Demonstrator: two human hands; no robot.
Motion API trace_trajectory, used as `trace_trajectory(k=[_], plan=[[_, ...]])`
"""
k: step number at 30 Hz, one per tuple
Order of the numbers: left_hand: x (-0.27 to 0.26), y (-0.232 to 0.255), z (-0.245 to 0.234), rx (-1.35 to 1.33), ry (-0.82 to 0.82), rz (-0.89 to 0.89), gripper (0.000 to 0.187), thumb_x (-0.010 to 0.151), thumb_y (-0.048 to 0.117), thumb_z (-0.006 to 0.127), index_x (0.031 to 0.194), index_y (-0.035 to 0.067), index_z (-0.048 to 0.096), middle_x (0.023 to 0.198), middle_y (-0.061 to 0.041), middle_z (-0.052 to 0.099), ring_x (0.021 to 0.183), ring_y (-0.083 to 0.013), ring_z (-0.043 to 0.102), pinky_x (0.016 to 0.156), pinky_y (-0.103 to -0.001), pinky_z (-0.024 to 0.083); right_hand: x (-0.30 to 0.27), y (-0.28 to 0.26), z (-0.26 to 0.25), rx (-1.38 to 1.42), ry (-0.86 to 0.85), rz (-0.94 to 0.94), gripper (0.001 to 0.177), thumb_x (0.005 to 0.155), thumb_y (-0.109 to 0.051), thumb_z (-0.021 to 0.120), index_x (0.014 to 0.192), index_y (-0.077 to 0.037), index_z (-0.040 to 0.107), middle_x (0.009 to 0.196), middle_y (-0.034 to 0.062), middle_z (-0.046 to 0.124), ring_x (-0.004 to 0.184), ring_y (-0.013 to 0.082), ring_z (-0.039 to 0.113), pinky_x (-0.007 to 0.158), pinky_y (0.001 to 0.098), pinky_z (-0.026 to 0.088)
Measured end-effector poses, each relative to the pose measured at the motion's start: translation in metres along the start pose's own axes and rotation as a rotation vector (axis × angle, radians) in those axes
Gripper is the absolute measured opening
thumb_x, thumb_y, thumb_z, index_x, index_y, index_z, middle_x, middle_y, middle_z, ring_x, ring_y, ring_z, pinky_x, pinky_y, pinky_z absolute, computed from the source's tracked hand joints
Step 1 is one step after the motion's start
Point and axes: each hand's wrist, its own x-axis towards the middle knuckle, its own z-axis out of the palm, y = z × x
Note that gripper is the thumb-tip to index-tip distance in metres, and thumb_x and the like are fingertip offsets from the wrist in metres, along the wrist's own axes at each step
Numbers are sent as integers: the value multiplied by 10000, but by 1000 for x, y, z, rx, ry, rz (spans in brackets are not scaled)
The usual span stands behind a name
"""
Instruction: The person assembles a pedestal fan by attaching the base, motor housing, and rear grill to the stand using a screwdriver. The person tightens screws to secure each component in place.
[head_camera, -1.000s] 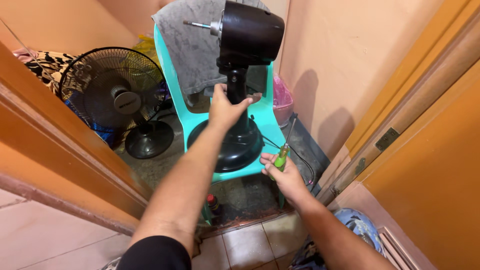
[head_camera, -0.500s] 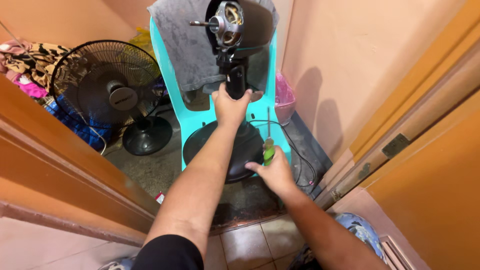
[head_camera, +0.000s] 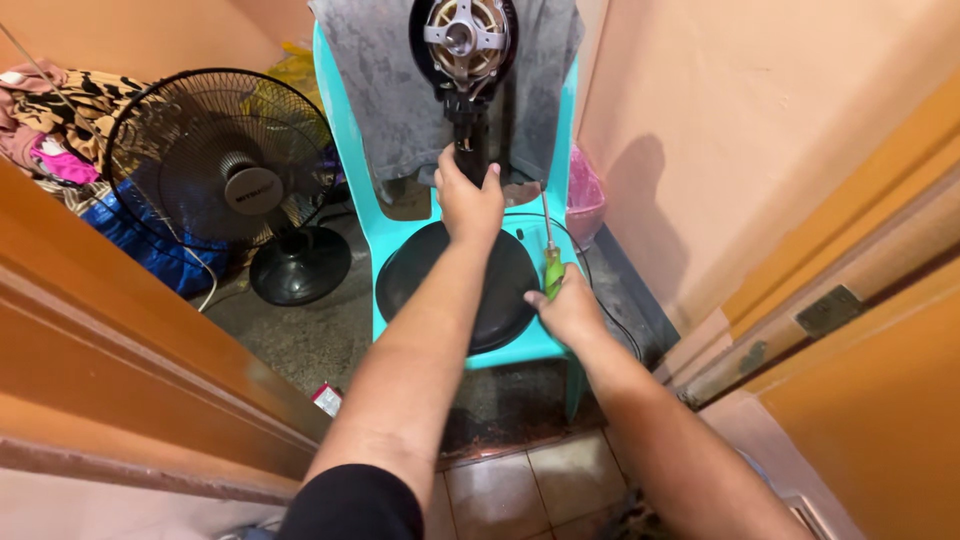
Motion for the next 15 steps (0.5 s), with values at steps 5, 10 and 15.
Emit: trace_trajectory(k=[5, 10, 15], plan=[[0, 17, 18, 105, 193, -135, 655, 833, 291, 813, 1399, 214, 492, 1325, -65, 565, 1250, -368, 539, 947, -603, 445, 17, 7, 17, 53, 220, -66, 452, 848, -212, 791, 1161, -5, 539, 1055, 260, 666, 1008, 456, 646, 868, 505, 510], [4, 17, 34, 66, 294, -154, 666, 820, 319, 828, 1393, 228, 500, 1329, -56, 563, 1267, -356, 529, 986, -592, 414, 11, 7, 28, 45, 356, -183, 474, 837, -246, 826, 1114, 19, 547, 1064, 267, 645, 992, 474, 620, 840, 510, 500], [4, 3, 27, -39, 202, -29, 734, 806, 301, 851, 1430, 218, 472, 1383, -87, 540, 1306, -378, 505, 1033, -567, 409, 4, -1, 23, 59, 316, -242, 468, 843, -274, 822, 1114, 6, 563, 1063, 245, 651, 988, 448, 631, 841, 491, 509]])
